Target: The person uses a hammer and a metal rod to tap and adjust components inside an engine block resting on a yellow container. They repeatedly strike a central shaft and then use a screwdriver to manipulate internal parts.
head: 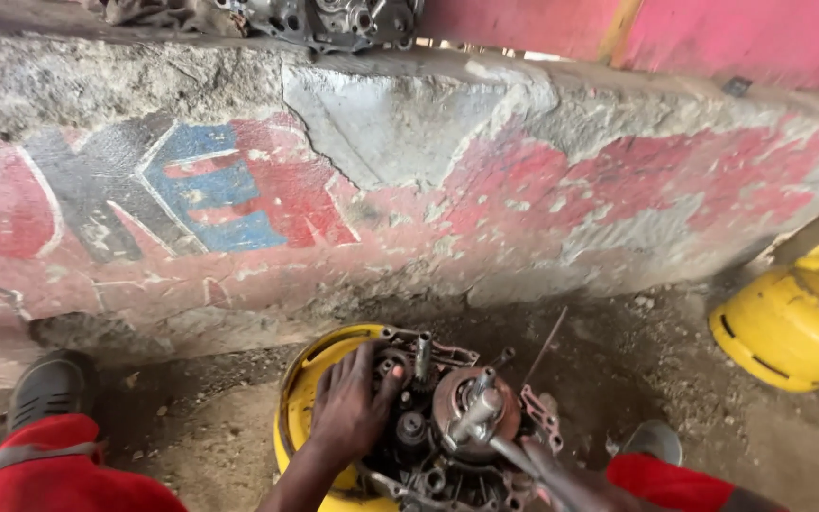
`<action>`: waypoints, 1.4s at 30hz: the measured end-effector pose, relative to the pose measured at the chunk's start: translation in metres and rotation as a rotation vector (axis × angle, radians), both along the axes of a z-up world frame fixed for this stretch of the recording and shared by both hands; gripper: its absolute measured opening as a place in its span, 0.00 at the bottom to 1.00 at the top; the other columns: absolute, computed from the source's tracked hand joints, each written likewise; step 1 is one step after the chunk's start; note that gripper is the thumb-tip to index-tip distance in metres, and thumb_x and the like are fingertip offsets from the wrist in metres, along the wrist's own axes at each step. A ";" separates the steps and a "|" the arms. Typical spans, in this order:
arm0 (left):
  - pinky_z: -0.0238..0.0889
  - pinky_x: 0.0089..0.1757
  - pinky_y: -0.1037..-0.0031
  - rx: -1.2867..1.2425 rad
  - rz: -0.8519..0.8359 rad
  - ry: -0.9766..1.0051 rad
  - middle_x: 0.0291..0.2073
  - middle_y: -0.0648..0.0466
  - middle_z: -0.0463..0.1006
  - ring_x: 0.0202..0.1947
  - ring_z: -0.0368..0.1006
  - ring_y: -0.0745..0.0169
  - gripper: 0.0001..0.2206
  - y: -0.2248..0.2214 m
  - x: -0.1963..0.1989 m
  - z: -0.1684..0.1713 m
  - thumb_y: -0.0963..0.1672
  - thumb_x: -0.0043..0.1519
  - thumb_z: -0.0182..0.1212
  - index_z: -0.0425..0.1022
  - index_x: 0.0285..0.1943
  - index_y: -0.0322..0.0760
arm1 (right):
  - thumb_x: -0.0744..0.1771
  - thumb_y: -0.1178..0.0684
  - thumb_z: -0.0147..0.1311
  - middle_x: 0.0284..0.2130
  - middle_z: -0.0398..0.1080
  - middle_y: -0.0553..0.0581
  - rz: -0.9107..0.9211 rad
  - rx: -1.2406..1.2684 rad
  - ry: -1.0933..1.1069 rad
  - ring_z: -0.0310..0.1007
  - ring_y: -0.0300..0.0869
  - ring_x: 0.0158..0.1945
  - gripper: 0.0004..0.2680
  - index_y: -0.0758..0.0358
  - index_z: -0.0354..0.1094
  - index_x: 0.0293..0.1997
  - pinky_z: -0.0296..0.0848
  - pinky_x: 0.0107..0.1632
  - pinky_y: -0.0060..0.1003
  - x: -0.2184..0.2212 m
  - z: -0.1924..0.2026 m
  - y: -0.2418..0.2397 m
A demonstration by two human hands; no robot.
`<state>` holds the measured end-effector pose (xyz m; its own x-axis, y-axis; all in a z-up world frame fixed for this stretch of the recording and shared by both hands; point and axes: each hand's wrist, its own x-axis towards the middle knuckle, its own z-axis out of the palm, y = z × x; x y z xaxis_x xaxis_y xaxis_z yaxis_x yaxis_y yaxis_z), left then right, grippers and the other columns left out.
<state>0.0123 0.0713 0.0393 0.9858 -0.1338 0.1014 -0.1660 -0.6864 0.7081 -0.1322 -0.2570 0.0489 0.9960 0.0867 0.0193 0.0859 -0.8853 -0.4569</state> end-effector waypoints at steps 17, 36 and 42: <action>0.43 0.65 0.51 -0.040 -0.057 0.203 0.66 0.55 0.69 0.66 0.62 0.49 0.28 -0.005 -0.010 0.023 0.61 0.63 0.38 0.59 0.70 0.56 | 0.67 0.34 0.51 0.19 0.59 0.50 -0.495 0.372 -0.024 0.53 0.39 0.22 0.17 0.57 0.69 0.28 0.55 0.28 0.38 0.029 0.094 0.048; 0.50 0.62 0.53 -0.103 0.039 0.096 0.65 0.52 0.67 0.68 0.59 0.48 0.31 -0.015 -0.002 0.015 0.56 0.58 0.59 0.61 0.71 0.53 | 0.71 0.49 0.55 0.19 0.57 0.53 -0.838 0.859 0.147 0.52 0.41 0.21 0.11 0.66 0.79 0.37 0.54 0.28 0.38 0.089 0.012 0.021; 0.59 0.43 0.63 -0.237 0.182 -0.584 0.47 0.52 0.72 0.43 0.65 0.50 0.16 -0.058 -0.035 0.037 0.52 0.57 0.54 0.70 0.48 0.43 | 0.71 0.42 0.48 0.17 0.58 0.52 -0.818 0.718 0.244 0.53 0.39 0.18 0.16 0.62 0.81 0.39 0.53 0.23 0.37 0.091 0.004 0.007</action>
<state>-0.0228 0.0134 0.0764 0.7647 0.1219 0.6328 -0.4643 -0.5766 0.6723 -0.0410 -0.2504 0.0527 0.7320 -0.5499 -0.4022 -0.5638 -0.1576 -0.8107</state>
